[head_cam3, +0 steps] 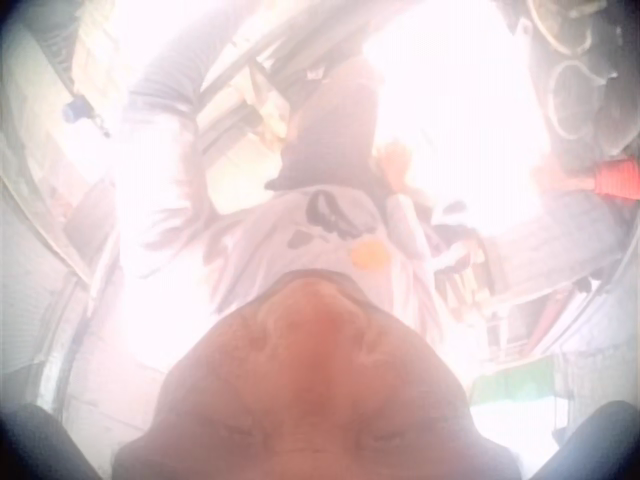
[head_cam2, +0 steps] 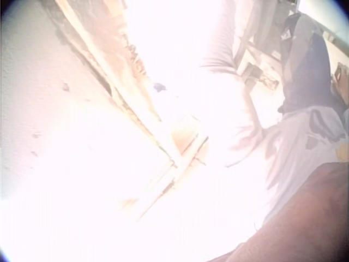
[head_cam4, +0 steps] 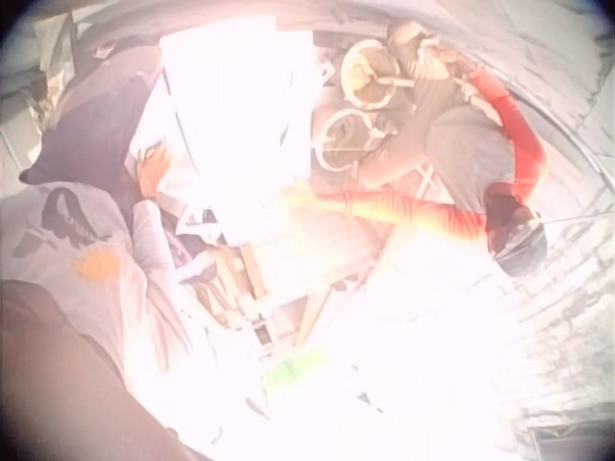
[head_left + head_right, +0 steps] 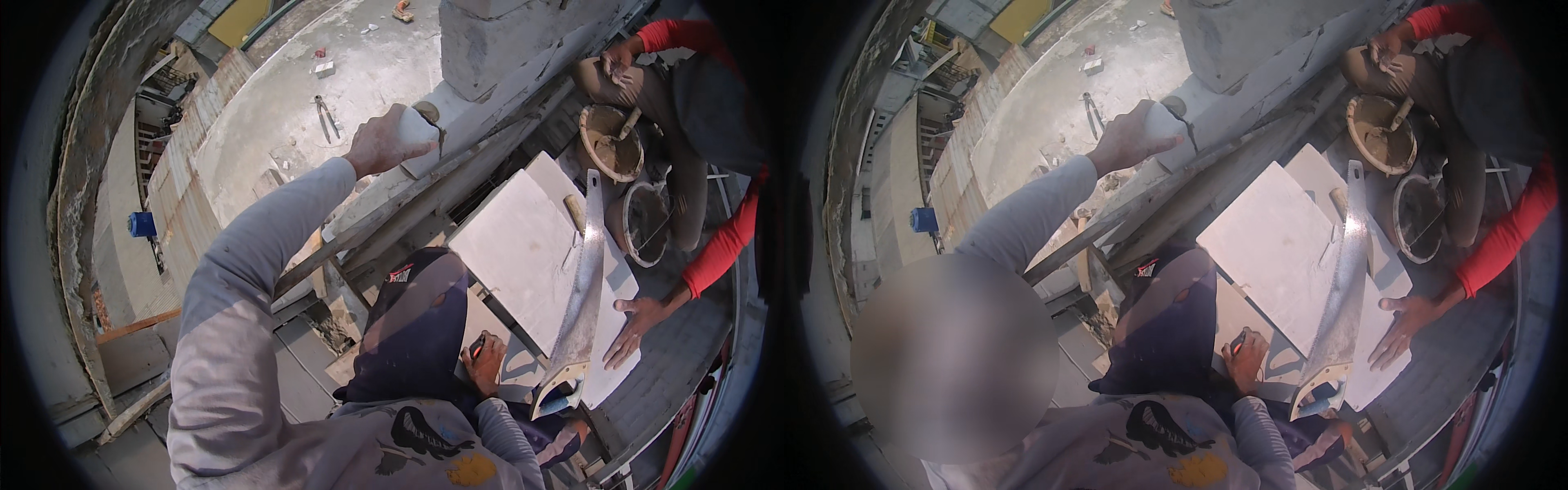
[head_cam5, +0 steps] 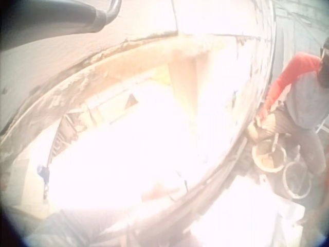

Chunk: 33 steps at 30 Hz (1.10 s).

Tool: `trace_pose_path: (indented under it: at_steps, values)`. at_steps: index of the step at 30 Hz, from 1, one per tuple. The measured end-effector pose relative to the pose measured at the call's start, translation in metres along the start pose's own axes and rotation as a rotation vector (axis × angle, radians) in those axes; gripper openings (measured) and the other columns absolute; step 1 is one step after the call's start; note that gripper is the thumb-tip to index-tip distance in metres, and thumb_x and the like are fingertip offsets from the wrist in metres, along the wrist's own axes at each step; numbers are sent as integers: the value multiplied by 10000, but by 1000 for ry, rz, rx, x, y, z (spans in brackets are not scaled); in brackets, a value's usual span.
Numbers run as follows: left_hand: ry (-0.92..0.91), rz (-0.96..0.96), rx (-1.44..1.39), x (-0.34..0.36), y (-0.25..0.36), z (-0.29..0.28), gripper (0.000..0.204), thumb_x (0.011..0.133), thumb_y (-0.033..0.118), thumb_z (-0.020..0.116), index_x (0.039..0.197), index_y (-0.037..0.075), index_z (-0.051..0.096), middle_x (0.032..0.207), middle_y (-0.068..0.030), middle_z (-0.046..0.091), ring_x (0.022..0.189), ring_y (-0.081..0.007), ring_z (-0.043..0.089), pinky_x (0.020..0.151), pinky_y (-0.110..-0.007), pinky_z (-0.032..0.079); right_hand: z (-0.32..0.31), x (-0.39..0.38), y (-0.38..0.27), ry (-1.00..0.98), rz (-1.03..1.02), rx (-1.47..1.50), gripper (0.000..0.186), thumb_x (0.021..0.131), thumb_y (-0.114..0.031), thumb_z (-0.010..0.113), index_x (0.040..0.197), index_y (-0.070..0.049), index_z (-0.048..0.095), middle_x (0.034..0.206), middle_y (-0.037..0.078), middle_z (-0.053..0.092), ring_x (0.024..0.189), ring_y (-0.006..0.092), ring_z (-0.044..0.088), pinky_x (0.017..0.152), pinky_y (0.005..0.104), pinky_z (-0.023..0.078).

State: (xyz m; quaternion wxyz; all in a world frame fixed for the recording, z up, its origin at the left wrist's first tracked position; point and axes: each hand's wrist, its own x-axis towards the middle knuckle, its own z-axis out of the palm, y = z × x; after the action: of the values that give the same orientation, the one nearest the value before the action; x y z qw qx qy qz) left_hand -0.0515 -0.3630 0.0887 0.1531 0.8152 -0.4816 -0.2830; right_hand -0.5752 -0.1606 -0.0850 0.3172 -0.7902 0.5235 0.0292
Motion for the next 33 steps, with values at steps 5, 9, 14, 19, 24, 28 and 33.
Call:
trace_pose_path:
  at_steps: [5, 9, 14, 19, 24, 28, 33]
  values:
    - [4, -14, 28, 3, 2, -1, 921, 845, 684, 799, 1402, -3, 543, 1183, -286, 748, 1097, -424, 755, 952, -486, 590, -3, 3, -3, -25, 12, 14, 742, 818, -267, 848, 1439, -7, 537, 1337, 250, 536, 1313, 447, 462, 1150, 583, 341]
    - [5, -24, 16, 4, 3, 0, 897, 839, 653, 807, 1389, -6, 545, 1140, -290, 754, 1056, -419, 764, 915, -481, 597, 0, 2, 1, 5, -12, -50, 741, 826, -297, 845, 1440, -14, 539, 1322, 241, 552, 1276, 436, 491, 1132, 564, 367]
    - [41, -15, 26, 3, 5, 3, 875, 832, 587, 815, 1393, -24, 536, 1112, -290, 757, 1028, -422, 768, 893, -473, 601, -5, 6, -3, -7, 1, -104, 730, 838, -332, 854, 1429, -24, 554, 1282, 222, 579, 1229, 419, 530, 1113, 542, 401]
    - [21, -28, 27, 5, 5, 1, 875, 827, 565, 819, 1406, -25, 531, 1107, -283, 759, 1014, -409, 773, 885, -460, 604, 20, 2, 17, 13, 21, -7, 770, 783, -307, 894, 1420, -27, 564, 1351, 249, 547, 1294, 450, 483, 1149, 579, 364]
    - [31, -17, 19, 7, 3, 3, 863, 819, 546, 823, 1398, -30, 542, 1070, -271, 767, 997, -401, 777, 879, -460, 605, 17, 1, 14, 15, 2, -20, 790, 805, -311, 897, 1453, -32, 540, 1374, 251, 530, 1318, 463, 465, 1166, 574, 353]
    - [60, -27, 42, 5, 8, 6, 836, 814, 527, 824, 1377, -34, 562, 1044, -271, 769, 991, -408, 775, 876, -464, 601, 18, -1, 15, -9, 18, -31, 789, 830, -307, 880, 1477, -34, 521, 1396, 259, 516, 1333, 474, 453, 1191, 578, 324]
    - [84, -13, 54, 4, 2, 11, 826, 815, 527, 824, 1370, -30, 572, 1039, -275, 766, 982, -406, 772, 868, -463, 597, 18, -1, 13, -10, 25, -48, 802, 832, -319, 877, 1488, -35, 514, 1417, 267, 502, 1349, 481, 441, 1211, 586, 299]
